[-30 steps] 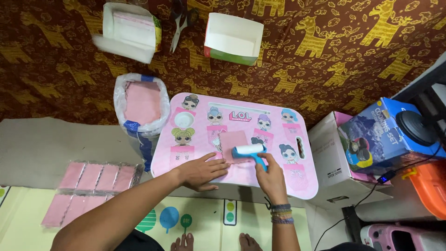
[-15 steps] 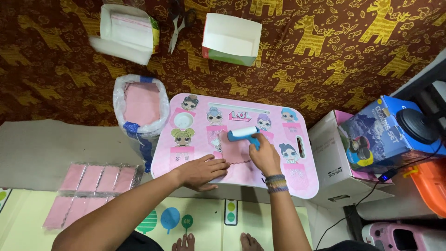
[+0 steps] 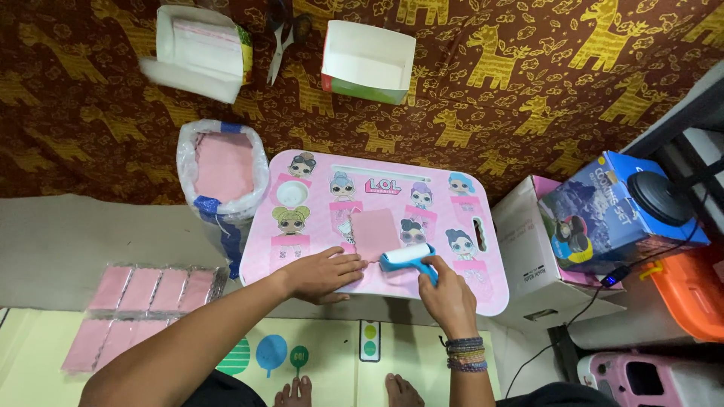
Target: The person takes a textile piece from a bin, lays it on a small table, and uses a lint roller repeatedly over its surface to remove debris. They then fold the piece by hand and place it into a plastic sleeve.
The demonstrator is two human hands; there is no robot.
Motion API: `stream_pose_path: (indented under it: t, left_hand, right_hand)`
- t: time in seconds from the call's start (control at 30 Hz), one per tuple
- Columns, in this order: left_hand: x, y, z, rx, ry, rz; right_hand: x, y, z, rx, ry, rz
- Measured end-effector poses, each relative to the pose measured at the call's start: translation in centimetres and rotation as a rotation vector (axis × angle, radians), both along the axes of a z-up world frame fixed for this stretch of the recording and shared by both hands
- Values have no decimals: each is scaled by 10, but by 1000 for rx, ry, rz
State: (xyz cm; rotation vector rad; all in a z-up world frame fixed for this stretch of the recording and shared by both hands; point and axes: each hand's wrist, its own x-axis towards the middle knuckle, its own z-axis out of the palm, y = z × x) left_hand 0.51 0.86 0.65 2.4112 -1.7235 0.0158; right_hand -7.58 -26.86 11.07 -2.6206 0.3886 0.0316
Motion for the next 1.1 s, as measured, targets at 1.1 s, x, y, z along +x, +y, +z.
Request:
stream_pose_path:
  t: [1.1]
  left_hand:
    - [-1,25,23,-368,-28,15]
  right_hand:
    - [98,55,-65,206,-255,323]
